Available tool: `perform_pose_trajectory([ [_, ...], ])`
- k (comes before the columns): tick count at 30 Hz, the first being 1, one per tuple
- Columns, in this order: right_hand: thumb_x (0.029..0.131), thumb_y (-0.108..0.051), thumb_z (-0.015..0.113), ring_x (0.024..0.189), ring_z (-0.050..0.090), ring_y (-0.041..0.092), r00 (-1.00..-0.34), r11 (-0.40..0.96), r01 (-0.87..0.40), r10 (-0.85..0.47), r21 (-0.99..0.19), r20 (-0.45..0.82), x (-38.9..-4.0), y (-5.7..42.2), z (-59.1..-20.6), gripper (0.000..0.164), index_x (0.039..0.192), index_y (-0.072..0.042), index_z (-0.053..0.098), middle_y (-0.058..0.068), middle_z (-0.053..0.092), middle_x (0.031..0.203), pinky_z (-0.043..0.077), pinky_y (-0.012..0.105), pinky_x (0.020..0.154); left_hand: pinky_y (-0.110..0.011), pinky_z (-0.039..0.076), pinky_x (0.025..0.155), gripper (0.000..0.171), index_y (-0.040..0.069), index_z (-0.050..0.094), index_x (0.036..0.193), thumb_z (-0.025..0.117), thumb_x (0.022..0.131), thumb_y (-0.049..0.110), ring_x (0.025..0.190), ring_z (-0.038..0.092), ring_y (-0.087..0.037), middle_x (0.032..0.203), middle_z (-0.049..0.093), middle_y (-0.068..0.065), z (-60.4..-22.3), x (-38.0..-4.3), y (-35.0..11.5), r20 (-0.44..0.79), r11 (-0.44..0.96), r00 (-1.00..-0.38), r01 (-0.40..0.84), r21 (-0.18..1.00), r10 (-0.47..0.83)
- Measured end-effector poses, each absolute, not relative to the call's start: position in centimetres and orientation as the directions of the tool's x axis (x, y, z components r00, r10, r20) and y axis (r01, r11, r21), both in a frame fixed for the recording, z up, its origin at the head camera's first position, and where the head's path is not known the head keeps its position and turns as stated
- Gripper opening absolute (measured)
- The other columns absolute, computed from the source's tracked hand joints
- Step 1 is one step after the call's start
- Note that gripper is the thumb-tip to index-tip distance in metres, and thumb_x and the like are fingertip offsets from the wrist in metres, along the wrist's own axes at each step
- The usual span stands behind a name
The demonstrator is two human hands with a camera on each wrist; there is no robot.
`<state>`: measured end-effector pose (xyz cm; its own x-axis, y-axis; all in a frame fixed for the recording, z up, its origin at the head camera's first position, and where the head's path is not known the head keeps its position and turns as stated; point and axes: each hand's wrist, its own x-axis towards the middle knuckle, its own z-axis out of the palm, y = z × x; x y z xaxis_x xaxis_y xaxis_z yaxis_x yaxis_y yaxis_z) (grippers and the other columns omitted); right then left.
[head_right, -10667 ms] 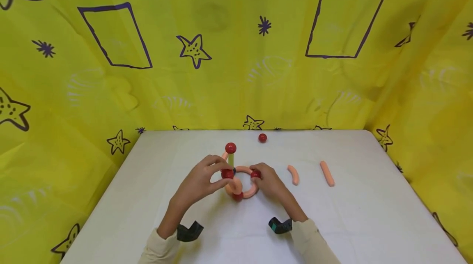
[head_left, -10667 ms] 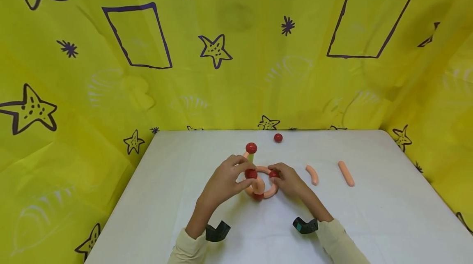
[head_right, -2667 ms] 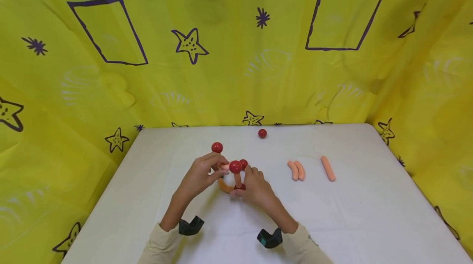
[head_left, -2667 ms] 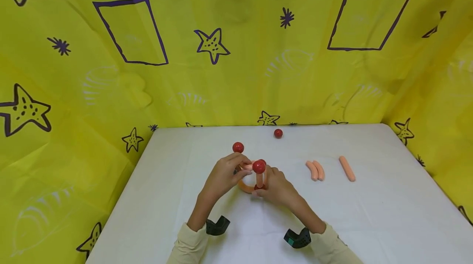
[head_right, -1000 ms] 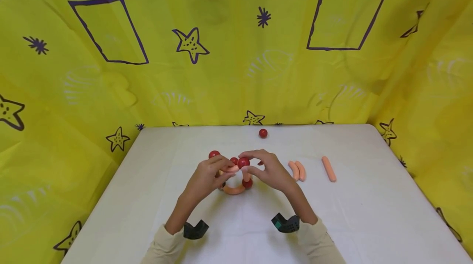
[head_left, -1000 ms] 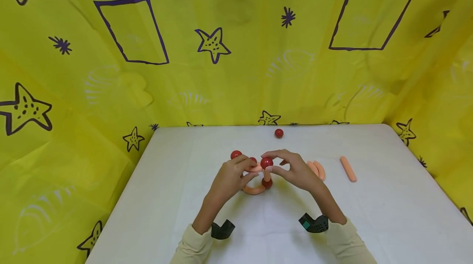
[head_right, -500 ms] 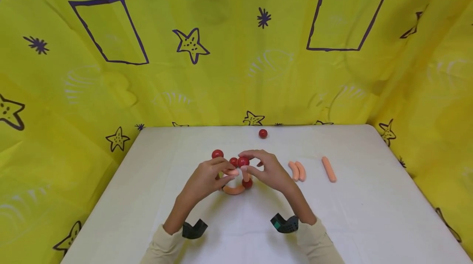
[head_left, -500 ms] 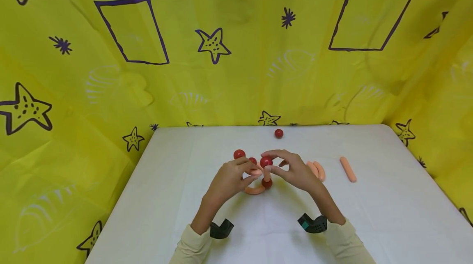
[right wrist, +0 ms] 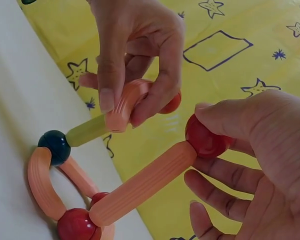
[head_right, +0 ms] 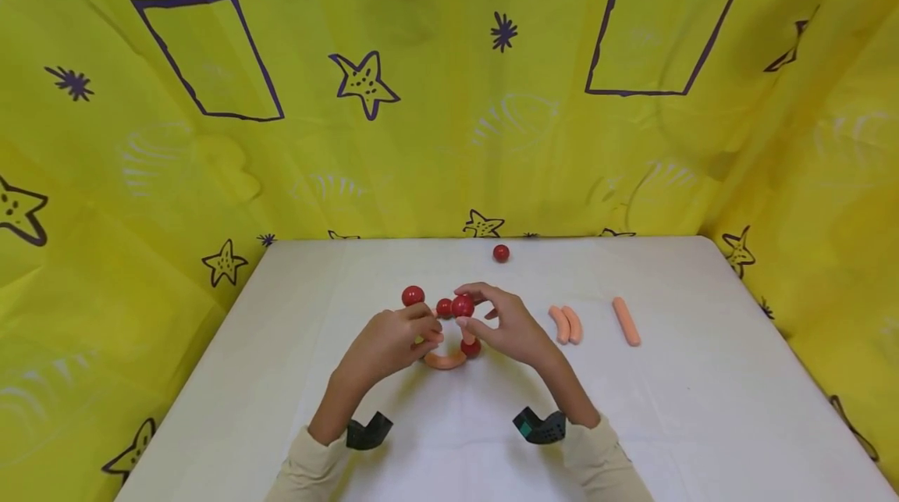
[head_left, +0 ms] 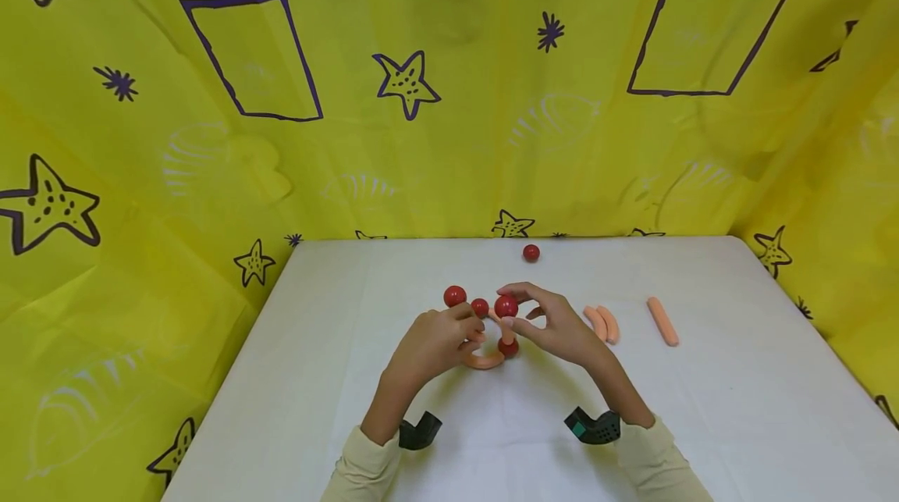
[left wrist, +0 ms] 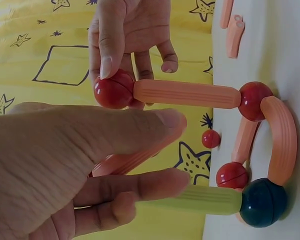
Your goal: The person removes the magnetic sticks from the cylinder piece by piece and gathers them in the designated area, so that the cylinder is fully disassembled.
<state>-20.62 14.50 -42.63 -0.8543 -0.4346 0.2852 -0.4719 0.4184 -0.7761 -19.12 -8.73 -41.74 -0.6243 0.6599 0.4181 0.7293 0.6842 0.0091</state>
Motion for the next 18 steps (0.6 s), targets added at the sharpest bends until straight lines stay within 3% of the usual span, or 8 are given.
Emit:
perform_pose_trajectory([
  [10, 0.089, -0.02, 0.072, 0.105, 0.059, 0.017, -0.852, 0.41, -0.484, -0.422, -0.773, 0.31, -20.75, 14.23, -43.04, 0.045, 0.131, -0.012, 0.055, 0.005, 0.064, 0.124, 0.053, 0.031, 0.08, -0.014, 0.031, 0.047, 0.007, 0.017, 0.068, 0.081, 0.075, 0.083, 0.015, 0.049, 0.036, -0.005, 0.083, 0.061, 0.007, -41.66, -19.21, -8.49, 0.384, 0.703, -0.638, 0.71, -0.043, 0.668],
  [18, 0.089, -0.021, 0.072, 0.106, 0.059, 0.019, -0.858, 0.406, -0.472, -0.416, -0.783, 0.302, -21.01, 14.07, -43.64, 0.048, 0.132, -0.011, 0.055, 0.007, 0.063, 0.128, 0.053, 0.032, 0.08, -0.014, 0.033, 0.048, 0.01, 0.016, 0.07, 0.086, 0.075, 0.086, 0.025, 0.05, 0.038, -0.005, 0.089, 0.066, 0.005, -41.36, -19.02, -8.31, 0.308, 0.72, -0.673, 0.692, -0.062, 0.673],
])
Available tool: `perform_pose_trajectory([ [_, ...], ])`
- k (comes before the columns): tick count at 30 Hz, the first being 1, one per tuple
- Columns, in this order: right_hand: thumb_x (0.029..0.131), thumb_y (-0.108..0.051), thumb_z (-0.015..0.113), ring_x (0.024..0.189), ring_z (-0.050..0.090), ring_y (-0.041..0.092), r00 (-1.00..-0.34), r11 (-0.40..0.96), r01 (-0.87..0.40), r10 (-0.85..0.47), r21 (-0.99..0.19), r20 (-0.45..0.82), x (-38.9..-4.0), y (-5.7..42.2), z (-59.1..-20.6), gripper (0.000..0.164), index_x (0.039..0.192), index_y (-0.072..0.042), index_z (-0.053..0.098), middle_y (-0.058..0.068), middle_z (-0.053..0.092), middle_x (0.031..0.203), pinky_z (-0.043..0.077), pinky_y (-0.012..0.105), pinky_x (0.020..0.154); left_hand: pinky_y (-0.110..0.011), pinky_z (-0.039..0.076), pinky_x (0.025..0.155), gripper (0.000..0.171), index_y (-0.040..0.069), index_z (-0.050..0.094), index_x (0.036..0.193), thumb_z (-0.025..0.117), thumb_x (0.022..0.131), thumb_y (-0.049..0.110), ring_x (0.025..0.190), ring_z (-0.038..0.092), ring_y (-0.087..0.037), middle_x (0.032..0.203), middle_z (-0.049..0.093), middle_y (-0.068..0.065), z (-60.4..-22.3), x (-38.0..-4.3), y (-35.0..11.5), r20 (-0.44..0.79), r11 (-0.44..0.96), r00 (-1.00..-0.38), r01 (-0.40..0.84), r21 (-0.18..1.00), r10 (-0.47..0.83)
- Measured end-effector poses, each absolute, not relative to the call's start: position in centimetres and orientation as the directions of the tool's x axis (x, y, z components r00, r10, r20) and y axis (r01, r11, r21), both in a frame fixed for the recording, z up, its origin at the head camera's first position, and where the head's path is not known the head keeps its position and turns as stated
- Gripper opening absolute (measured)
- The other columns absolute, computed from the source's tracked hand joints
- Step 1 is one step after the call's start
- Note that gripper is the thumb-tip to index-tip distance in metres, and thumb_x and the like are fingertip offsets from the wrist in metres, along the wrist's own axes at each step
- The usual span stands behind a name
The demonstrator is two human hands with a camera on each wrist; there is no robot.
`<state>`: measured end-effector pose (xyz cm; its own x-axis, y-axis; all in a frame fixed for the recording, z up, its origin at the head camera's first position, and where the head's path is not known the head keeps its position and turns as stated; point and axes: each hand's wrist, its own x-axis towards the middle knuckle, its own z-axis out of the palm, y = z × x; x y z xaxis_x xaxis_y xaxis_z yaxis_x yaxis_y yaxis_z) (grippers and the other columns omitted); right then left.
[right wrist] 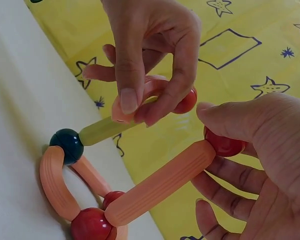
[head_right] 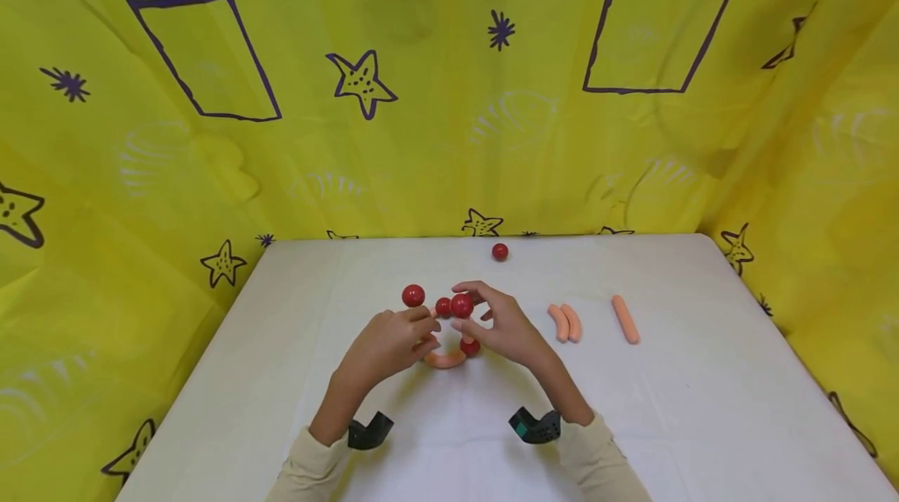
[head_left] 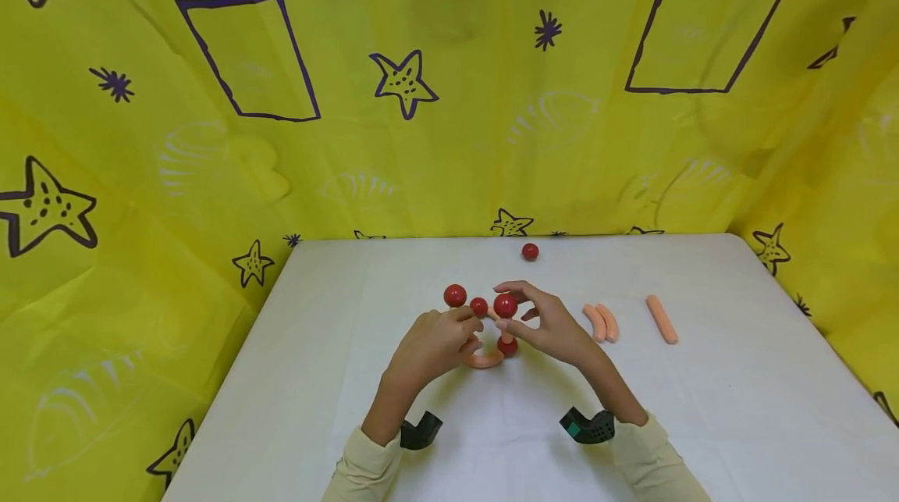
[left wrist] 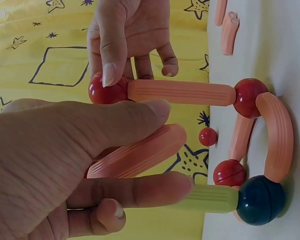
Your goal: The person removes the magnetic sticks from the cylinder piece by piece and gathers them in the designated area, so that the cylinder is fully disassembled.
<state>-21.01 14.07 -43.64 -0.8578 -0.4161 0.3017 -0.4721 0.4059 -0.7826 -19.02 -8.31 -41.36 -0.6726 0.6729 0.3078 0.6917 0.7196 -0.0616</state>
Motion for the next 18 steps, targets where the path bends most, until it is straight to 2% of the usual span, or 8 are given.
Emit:
perform_pose_trajectory([
  [5, 0.087, -0.023, 0.075, 0.104, 0.059, 0.016, -0.861, 0.419, -0.47, -0.412, -0.777, 0.299, -21.0, 14.0, -43.8, 0.054, 0.135, -0.012, 0.053, 0.006, 0.063, 0.127, 0.053, 0.032, 0.08, -0.013, 0.031, 0.047, 0.009, 0.017, 0.07, 0.087, 0.075, 0.086, 0.024, 0.049, 0.036, -0.005, 0.088, 0.066, 0.006, -41.6, -19.1, -8.4, 0.332, 0.706, -0.651, 0.704, -0.073, 0.683],
  [7, 0.086, -0.024, 0.076, 0.104, 0.058, 0.017, -0.862, 0.423, -0.468, -0.412, -0.776, 0.296, -21.0, 14.0, -43.8, 0.057, 0.136, -0.013, 0.051, 0.006, 0.064, 0.124, 0.054, 0.037, 0.081, -0.013, 0.032, 0.046, 0.009, 0.017, 0.07, 0.088, 0.075, 0.086, 0.025, 0.048, 0.036, -0.005, 0.088, 0.066, 0.007, -41.7, -19.0, -8.5, 0.367, 0.697, -0.628, 0.712, -0.088, 0.687],
  [11, 0.085, -0.027, 0.077, 0.109, 0.056, 0.019, -0.864, 0.426, -0.466, -0.409, -0.776, 0.294, -20.8, 14.1, -43.3, 0.063, 0.14, -0.016, 0.048, 0.004, 0.062, 0.123, 0.052, 0.048, 0.085, -0.014, 0.037, 0.045, 0.014, 0.017, 0.071, 0.091, 0.076, 0.085, 0.029, 0.046, 0.043, -0.005, 0.091, 0.067, 0.005, -41.4, -19.0, -8.5, 0.504, 0.681, -0.549, 0.724, -0.112, 0.667],
  [13, 0.086, -0.026, 0.076, 0.112, 0.056, 0.021, -0.861, 0.417, -0.472, -0.406, -0.776, 0.305, -20.7, 14.2, -43.0, 0.064, 0.141, -0.016, 0.047, 0.005, 0.062, 0.124, 0.051, 0.051, 0.087, -0.014, 0.04, 0.045, 0.016, 0.016, 0.071, 0.09, 0.076, 0.085, 0.03, 0.047, 0.047, -0.005, 0.09, 0.066, 0.003, -41.1, -18.9, -8.6, 0.588, 0.684, -0.516, 0.725, -0.088, 0.623],
  [15, 0.088, -0.024, 0.073, 0.116, 0.055, 0.024, -0.859, 0.403, -0.479, -0.4, -0.78, 0.32, -20.6, 14.2, -42.6, 0.061, 0.142, -0.017, 0.046, 0.006, 0.061, 0.127, 0.049, 0.053, 0.089, -0.013, 0.04, 0.047, 0.017, 0.013, 0.068, 0.086, 0.077, 0.085, 0.028, 0.048, 0.048, -0.005, 0.086, 0.064, 0.002, -40.8, -18.9, -8.7, 0.653, 0.693, -0.519, 0.721, -0.012, 0.552],
  [18, 0.093, -0.021, 0.066, 0.12, 0.055, 0.028, -0.854, 0.382, -0.493, -0.385, -0.781, 0.351, -20.9, 14.2, -42.1, 0.052, 0.141, -0.016, 0.048, 0.008, 0.061, 0.129, 0.048, 0.054, 0.092, -0.013, 0.039, 0.048, 0.021, 0.011, 0.064, 0.08, 0.078, 0.084, 0.026, 0.05, 0.047, -0.006, 0.077, 0.059, 0.001, -40.4, -19.0, -9.2, 0.686, 0.711, -0.588, 0.688, 0.146, 0.428],
])
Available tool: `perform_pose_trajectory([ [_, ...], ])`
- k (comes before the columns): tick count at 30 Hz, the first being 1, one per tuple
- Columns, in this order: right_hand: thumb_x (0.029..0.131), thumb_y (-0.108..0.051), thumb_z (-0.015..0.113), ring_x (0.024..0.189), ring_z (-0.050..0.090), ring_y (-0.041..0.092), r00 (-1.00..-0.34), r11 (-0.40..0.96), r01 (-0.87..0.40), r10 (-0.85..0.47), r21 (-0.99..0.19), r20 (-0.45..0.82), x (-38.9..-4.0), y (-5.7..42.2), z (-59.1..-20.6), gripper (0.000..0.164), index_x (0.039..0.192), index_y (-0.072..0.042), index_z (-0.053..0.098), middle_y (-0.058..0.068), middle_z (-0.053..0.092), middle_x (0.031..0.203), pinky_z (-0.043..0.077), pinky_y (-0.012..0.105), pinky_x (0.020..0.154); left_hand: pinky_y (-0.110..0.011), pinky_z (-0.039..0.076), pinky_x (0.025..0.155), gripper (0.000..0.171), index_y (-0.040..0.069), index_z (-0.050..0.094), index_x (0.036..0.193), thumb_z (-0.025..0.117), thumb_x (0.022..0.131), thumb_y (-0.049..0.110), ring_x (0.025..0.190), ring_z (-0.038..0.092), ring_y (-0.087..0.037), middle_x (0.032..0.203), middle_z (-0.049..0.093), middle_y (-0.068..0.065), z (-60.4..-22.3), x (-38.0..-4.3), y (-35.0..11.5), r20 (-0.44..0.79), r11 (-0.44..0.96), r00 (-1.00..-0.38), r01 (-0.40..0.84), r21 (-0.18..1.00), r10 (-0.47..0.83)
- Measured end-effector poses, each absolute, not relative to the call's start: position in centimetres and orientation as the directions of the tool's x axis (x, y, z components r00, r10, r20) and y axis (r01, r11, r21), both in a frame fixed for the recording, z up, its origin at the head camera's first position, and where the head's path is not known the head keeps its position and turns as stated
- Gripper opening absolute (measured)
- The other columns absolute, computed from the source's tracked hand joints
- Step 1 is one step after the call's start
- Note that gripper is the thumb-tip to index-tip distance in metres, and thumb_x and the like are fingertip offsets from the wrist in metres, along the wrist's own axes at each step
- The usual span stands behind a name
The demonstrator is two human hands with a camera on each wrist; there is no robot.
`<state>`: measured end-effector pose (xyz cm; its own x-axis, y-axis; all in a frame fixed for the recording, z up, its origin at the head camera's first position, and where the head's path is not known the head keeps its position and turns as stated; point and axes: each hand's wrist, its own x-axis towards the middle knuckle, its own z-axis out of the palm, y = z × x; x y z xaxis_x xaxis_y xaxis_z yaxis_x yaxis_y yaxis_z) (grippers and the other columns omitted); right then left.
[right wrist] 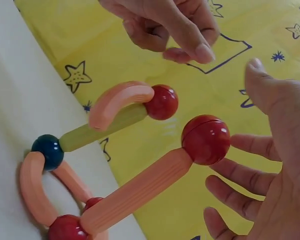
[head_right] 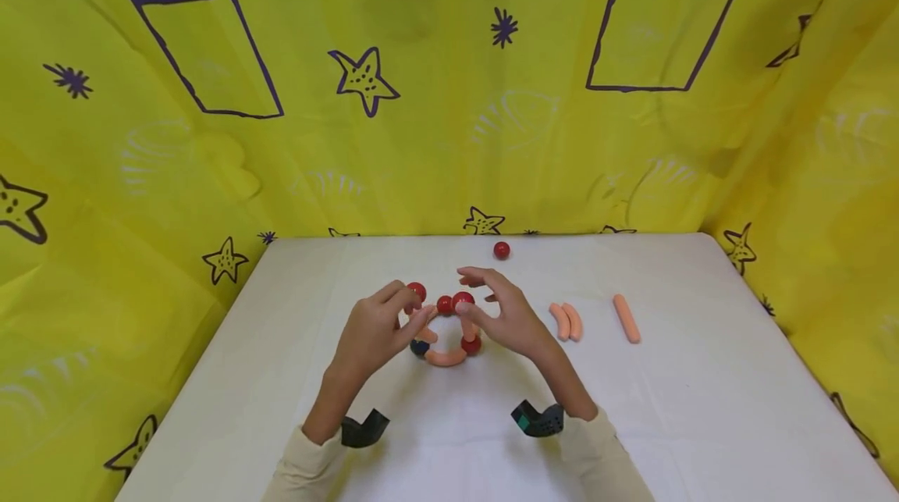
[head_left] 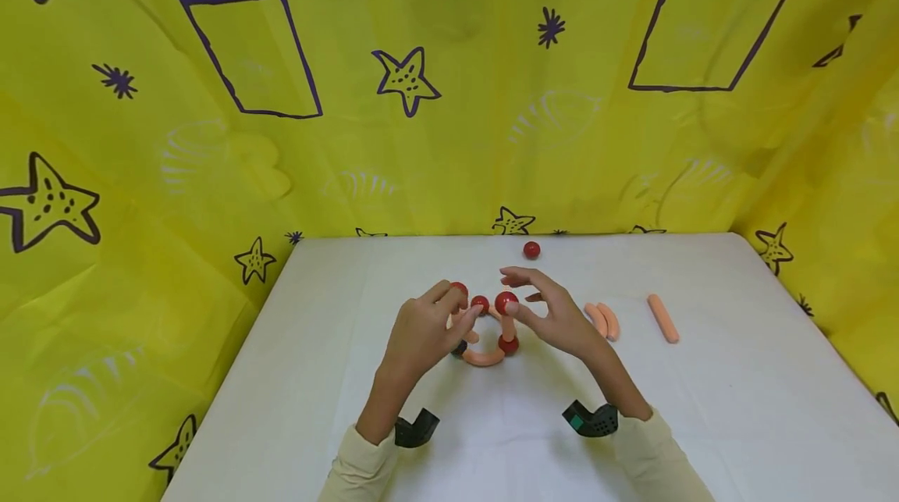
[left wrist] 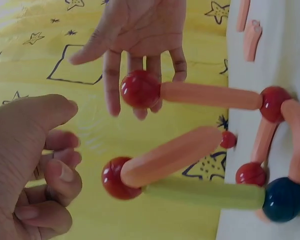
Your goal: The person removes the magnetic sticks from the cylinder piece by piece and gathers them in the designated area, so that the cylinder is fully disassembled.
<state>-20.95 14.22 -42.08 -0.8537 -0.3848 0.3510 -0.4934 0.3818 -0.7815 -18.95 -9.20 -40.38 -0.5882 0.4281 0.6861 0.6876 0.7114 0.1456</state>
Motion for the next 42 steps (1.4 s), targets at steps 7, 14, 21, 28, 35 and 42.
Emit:
perform_pose_trajectory([
  [7, 0.101, -0.024, 0.055, 0.118, 0.059, 0.03, -0.88, 0.348, -0.431, -0.367, -0.832, 0.302, -23.3, 13.4, -40.4, 0.031, 0.128, -0.011, 0.062, 0.01, 0.066, 0.125, 0.047, 0.053, 0.097, -0.017, 0.037, 0.049, 0.033, 0.009, 0.063, 0.074, 0.08, 0.079, 0.037, 0.056, 0.047, -0.008, 0.066, 0.058, 0.002, -40.4, -19.5, -10.7, 0.516, 0.77, -0.823, 0.483, 0.417, 0.237],
  [14, 0.096, -0.023, 0.063, 0.121, 0.058, 0.031, -0.818, 0.329, -0.42, -0.541, -0.846, 0.196, -25.6, 12.2, -39.5, 0.032, 0.125, -0.009, 0.063, 0.01, 0.066, 0.125, 0.046, 0.052, 0.101, -0.019, 0.04, 0.046, 0.036, 0.011, 0.067, 0.07, 0.073, 0.084, 0.044, 0.054, 0.049, -0.006, 0.064, 0.063, 0.005, -40.8, -19.6, -10.7, 0.305, 0.756, -0.923, 0.371, 0.539, 0.235],
  [21, 0.094, -0.022, 0.066, 0.121, 0.059, 0.03, -0.721, 0.308, -0.433, -0.683, -0.847, 0.12, -26.6, 10.8, -39.4, 0.036, 0.127, -0.01, 0.063, 0.012, 0.065, 0.128, 0.039, 0.059, 0.105, -0.021, 0.039, 0.039, 0.035, 0.009, 0.067, 0.069, 0.068, 0.088, 0.038, 0.036, 0.048, -0.003, 0.058, 0.063, 0.003, -41.2, -19.8, -10.2, 0.224, 0.716, -0.943, 0.332, 0.614, 0.244],
  [28, 0.092, -0.017, 0.068, 0.118, 0.061, 0.028, -0.681, 0.307, -0.463, -0.723, -0.832, 0.112, -26.6, 10.0, -39.1, 0.032, 0.123, -0.008, 0.066, 0.009, 0.069, 0.121, 0.039, 0.056, 0.107, -0.019, 0.034, 0.037, 0.032, 0.009, 0.066, 0.066, 0.065, 0.09, 0.031, 0.033, 0.046, -0.003, 0.049, 0.057, 0.006, -41.4, -19.8, -9.9, 0.219, 0.7, -0.947, 0.321, 0.638, 0.235],
  [35, 0.091, -0.017, 0.069, 0.109, 0.064, 0.022, -0.689, 0.349, -0.492, -0.716, -0.797, 0.111, -26.8, 9.6, -38.9, 0.028, 0.118, -0.01, 0.068, 0.005, 0.073, 0.109, 0.041, 0.055, 0.106, -0.018, 0.032, 0.038, 0.031, 0.01, 0.066, 0.067, 0.064, 0.091, 0.029, 0.034, 0.045, -0.003, 0.048, 0.055, 0.006, -41.2, -19.8, -9.9, 0.234, 0.705, -0.941, 0.338, 0.624, 0.244],
  [42, 0.091, -0.016, 0.069, 0.109, 0.065, 0.022, -0.706, 0.383, -0.493, -0.701, -0.782, 0.102, -26.6, 9.5, -38.7, 0.026, 0.116, -0.01, 0.069, 0.005, 0.074, 0.107, 0.041, 0.055, 0.105, -0.02, 0.034, 0.038, 0.032, 0.009, 0.068, 0.07, 0.065, 0.092, 0.032, 0.033, 0.047, -0.003, 0.053, 0.06, 0.005, -41.2, -19.8, -9.9, 0.211, 0.685, -0.947, 0.322, 0.654, 0.244],
])
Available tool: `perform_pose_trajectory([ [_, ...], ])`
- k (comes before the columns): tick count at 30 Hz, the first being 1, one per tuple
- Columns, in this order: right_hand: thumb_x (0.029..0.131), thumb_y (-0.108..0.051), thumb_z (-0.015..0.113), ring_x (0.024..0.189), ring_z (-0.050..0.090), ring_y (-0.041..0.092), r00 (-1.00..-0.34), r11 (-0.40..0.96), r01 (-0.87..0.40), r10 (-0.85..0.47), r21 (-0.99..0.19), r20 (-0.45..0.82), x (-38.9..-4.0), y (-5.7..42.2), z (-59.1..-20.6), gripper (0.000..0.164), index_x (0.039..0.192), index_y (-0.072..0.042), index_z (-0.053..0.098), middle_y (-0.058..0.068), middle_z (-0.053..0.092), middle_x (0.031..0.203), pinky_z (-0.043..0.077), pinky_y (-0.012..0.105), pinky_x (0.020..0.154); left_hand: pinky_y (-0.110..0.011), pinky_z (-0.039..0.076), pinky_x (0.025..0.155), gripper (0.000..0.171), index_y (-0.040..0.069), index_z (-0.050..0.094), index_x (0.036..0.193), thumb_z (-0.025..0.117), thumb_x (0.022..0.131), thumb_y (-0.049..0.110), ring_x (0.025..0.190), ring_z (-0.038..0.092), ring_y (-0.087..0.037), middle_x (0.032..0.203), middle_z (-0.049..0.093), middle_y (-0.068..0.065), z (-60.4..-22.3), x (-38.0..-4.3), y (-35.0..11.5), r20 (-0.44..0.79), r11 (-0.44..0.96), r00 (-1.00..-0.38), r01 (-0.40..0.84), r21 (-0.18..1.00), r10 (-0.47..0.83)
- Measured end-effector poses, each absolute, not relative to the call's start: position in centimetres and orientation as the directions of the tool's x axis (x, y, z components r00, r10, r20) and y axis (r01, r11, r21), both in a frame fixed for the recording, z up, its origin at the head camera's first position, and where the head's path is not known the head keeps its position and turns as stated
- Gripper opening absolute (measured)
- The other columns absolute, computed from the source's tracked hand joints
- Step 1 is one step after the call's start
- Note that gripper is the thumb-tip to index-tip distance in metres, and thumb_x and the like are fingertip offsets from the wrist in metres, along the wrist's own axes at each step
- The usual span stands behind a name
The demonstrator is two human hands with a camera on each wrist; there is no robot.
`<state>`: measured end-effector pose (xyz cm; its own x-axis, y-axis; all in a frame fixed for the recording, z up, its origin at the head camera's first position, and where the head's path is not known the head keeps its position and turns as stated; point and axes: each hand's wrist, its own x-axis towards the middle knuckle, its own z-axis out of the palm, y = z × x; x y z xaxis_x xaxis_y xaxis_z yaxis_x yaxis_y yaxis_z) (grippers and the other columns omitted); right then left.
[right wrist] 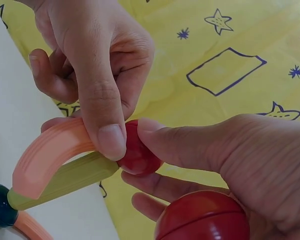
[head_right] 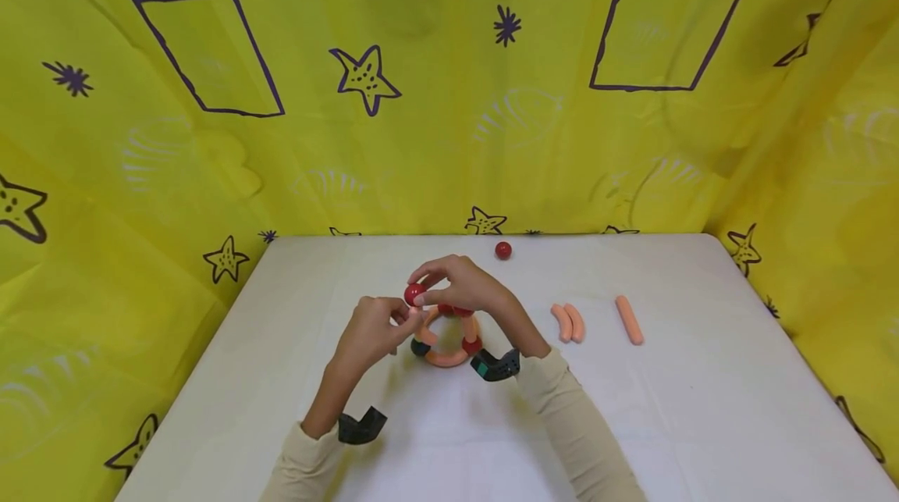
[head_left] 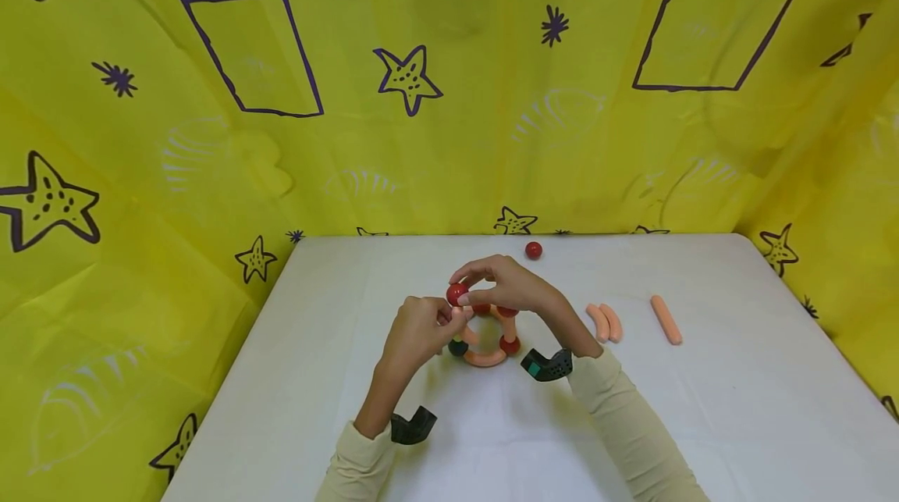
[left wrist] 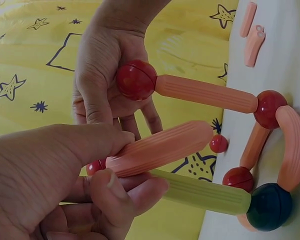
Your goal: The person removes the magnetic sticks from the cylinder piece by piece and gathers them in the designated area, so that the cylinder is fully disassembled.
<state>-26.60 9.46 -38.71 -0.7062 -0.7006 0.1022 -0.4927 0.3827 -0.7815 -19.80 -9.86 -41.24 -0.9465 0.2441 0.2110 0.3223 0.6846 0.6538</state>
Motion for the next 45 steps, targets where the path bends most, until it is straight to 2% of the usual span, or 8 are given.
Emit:
perform_pose_trajectory([
  [10, 0.09, -0.017, 0.07, 0.104, 0.066, 0.021, -0.71, 0.412, -0.498, -0.699, -0.763, 0.086, -26.3, 9.3, -38.2, 0.028, 0.117, -0.009, 0.069, 0.005, 0.074, 0.105, 0.052, 0.039, 0.092, -0.02, 0.041, 0.039, 0.03, 0.009, 0.066, 0.069, 0.066, 0.091, 0.03, 0.034, 0.049, 0.0, 0.064, 0.068, 0.0, -40.9, -19.8, -10.5, 0.219, 0.682, -0.932, 0.361, 0.636, 0.29],
  [17, 0.091, -0.016, 0.068, 0.108, 0.067, 0.024, -0.703, 0.417, -0.514, -0.706, -0.75, 0.089, -26.3, 9.4, -38.0, 0.027, 0.117, -0.008, 0.068, 0.006, 0.074, 0.109, 0.05, 0.047, 0.096, -0.021, 0.039, 0.041, 0.023, 0.012, 0.069, 0.071, 0.066, 0.09, 0.023, 0.038, 0.058, -0.015, 0.066, 0.068, 0.004, -40.6, -19.6, -10.8, 0.166, 0.651, -0.91, 0.39, 0.651, 0.38],
  [25, 0.091, -0.016, 0.069, 0.11, 0.067, 0.028, -0.682, 0.379, -0.469, -0.729, -0.798, 0.055, -26.4, 9.5, -37.8, 0.031, 0.119, -0.005, 0.066, 0.012, 0.071, 0.115, 0.054, 0.041, 0.091, -0.022, 0.043, 0.046, 0.018, 0.01, 0.071, 0.083, 0.06, 0.093, 0.019, 0.042, 0.059, -0.008, 0.074, 0.072, 0.003, -40.2, -19.7, -11.7, 0.137, 0.617, -0.901, 0.386, 0.686, 0.412],
  [30, 0.091, -0.016, 0.07, 0.109, 0.067, 0.028, -0.698, 0.387, -0.424, -0.716, -0.819, 0.023, -26.4, 9.4, -37.8, 0.03, 0.119, -0.007, 0.066, 0.012, 0.071, 0.114, 0.054, 0.038, 0.089, -0.027, 0.048, 0.053, 0.019, 0.007, 0.067, 0.098, 0.054, 0.099, 0.021, 0.054, 0.066, -0.014, 0.08, 0.076, 0.004, -39.9, -20.1, -13.1, 0.08, 0.51, -0.898, 0.316, 0.8, 0.432],
  [34, 0.09, -0.019, 0.071, 0.109, 0.067, 0.027, -0.711, 0.4, -0.4, -0.704, -0.825, 0.003, -26.5, 9.3, -37.9, 0.03, 0.118, -0.009, 0.066, 0.009, 0.072, 0.113, 0.054, 0.038, 0.089, -0.028, 0.046, 0.049, 0.021, 0.01, 0.066, 0.103, 0.053, 0.101, 0.027, 0.059, 0.068, -0.014, 0.081, 0.076, 0.005, -39.9, -20.7, -14.5, 0.078, 0.505, -0.917, 0.286, 0.815, 0.392],
  [38, 0.09, -0.02, 0.071, 0.109, 0.067, 0.026, -0.718, 0.41, -0.393, -0.696, -0.823, -0.003, -26.5, 9.2, -37.9, 0.031, 0.118, -0.01, 0.066, 0.008, 0.072, 0.113, 0.054, 0.039, 0.09, -0.029, 0.047, 0.055, 0.024, 0.01, 0.068, 0.108, 0.054, 0.101, 0.029, 0.065, 0.068, -0.017, 0.081, 0.076, 0.003, -40.7, -21.6, -15.6, 0.072, 0.531, -0.947, 0.236, 0.814, 0.312],
  [42, 0.09, -0.02, 0.071, 0.11, 0.066, 0.026, -0.729, 0.427, -0.398, -0.685, -0.812, -0.003, -26.5, 9.0, -38.0, 0.03, 0.118, -0.011, 0.066, 0.005, 0.072, 0.112, 0.052, 0.041, 0.093, -0.028, 0.047, 0.066, 0.029, 0.003, 0.068, 0.11, 0.054, 0.101, 0.027, 0.072, 0.064, -0.015, 0.077, 0.073, -0.001, -42.2, -22.7, -16.4, 0.025, 0.586, -0.969, 0.169, 0.793, 0.246],
  [45, 0.09, -0.021, 0.071, 0.111, 0.065, 0.026, -0.729, 0.435, -0.415, -0.684, -0.799, 0.006, -26.4, 9.0, -38.1, 0.03, 0.118, -0.013, 0.066, 0.003, 0.073, 0.11, 0.05, 0.044, 0.096, -0.027, 0.045, 0.066, 0.031, -0.001, 0.068, 0.112, 0.055, 0.1, 0.025, 0.072, 0.059, -0.014, 0.072, 0.07, -0.002, -43.6, -23.4, -16.8, -0.007, 0.641, -0.976, 0.136, 0.756, 0.216],
])
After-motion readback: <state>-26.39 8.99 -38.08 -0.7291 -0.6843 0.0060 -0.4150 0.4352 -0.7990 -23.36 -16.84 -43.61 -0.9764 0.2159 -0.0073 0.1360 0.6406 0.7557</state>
